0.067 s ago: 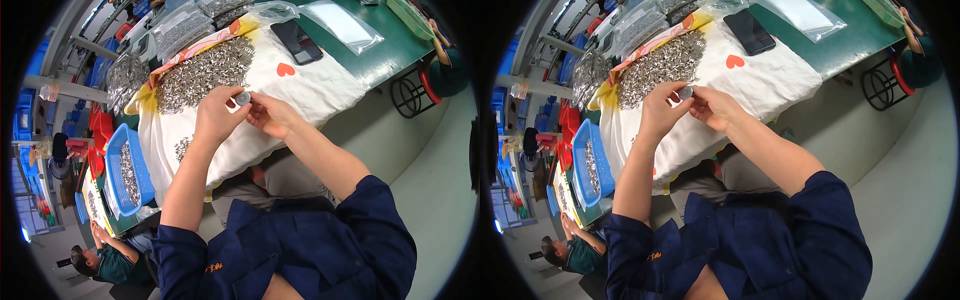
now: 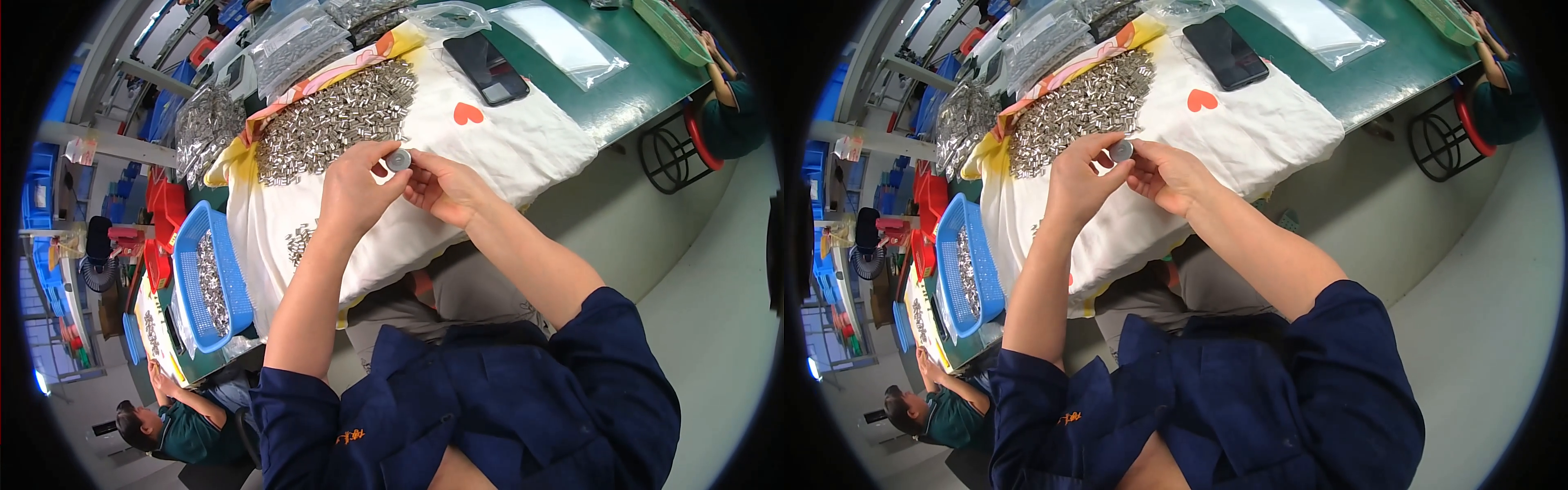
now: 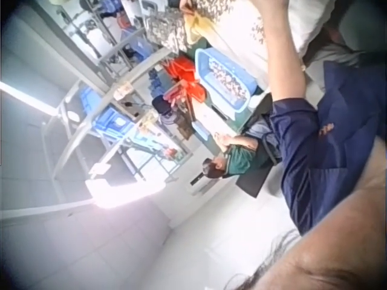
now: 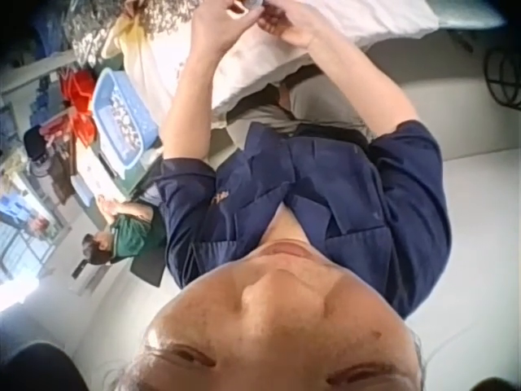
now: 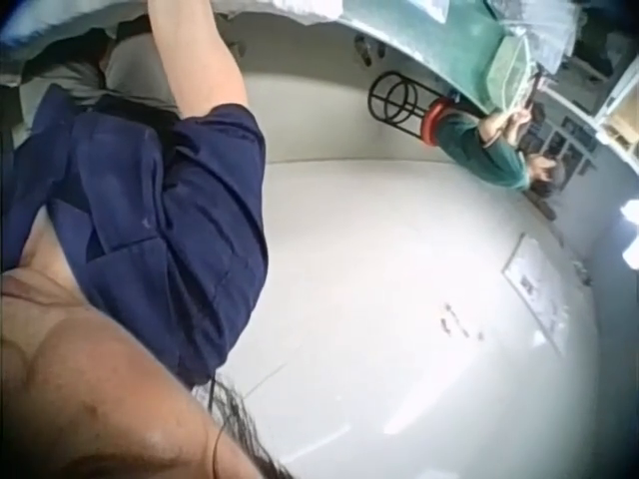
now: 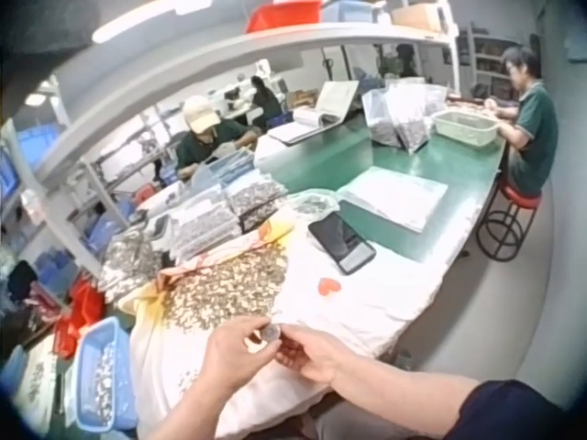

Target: Inspecting and sorting small metal components on a workbench.

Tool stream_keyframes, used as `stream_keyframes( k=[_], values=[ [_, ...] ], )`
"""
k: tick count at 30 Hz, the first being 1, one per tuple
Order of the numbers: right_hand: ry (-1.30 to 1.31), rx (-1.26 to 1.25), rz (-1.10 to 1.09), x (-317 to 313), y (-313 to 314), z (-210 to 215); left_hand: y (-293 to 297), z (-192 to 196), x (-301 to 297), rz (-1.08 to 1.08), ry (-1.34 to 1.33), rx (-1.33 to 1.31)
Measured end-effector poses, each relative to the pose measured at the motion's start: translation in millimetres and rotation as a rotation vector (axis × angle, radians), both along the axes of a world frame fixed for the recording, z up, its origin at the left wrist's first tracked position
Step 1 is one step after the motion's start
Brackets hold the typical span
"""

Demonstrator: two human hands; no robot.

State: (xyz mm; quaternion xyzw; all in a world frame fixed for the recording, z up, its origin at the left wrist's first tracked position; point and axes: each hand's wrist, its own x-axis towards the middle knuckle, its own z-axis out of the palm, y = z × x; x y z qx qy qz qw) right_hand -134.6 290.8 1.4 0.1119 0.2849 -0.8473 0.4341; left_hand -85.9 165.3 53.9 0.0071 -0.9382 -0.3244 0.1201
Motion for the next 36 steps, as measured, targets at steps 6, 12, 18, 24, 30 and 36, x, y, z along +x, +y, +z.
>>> stream_keyframes(
  k=[6, 12, 18, 24, 30, 36],
  values=[
    [-0.049, -0.094, -0.033, 5, -5, 4, 6, 4, 6, 0.066, -0.009, 0.005],
    [-0.024, -0.155, 0.010, 6, -11, -3, -7, -1, 11, 0.039, 0.065, 0.024],
    [0.138, -0.053, -0.021, 7, -8, 4, -14, -18, 13, 0.068, 0.044, 0.540],
    [0.173, -0.067, -0.059, 14, -11, 8, -14, -20, 21, 0.098, 0.102, 0.586],
    [0.283, 0.120, -0.089, 5, -7, 10, -15, -25, 24, 0.144, 0.263, 1.209],
    [1.935, 1.078, -0.809, -116, 19, 34, -25, -32, 63, 0.202, 0.269, 1.070]
  ],
)
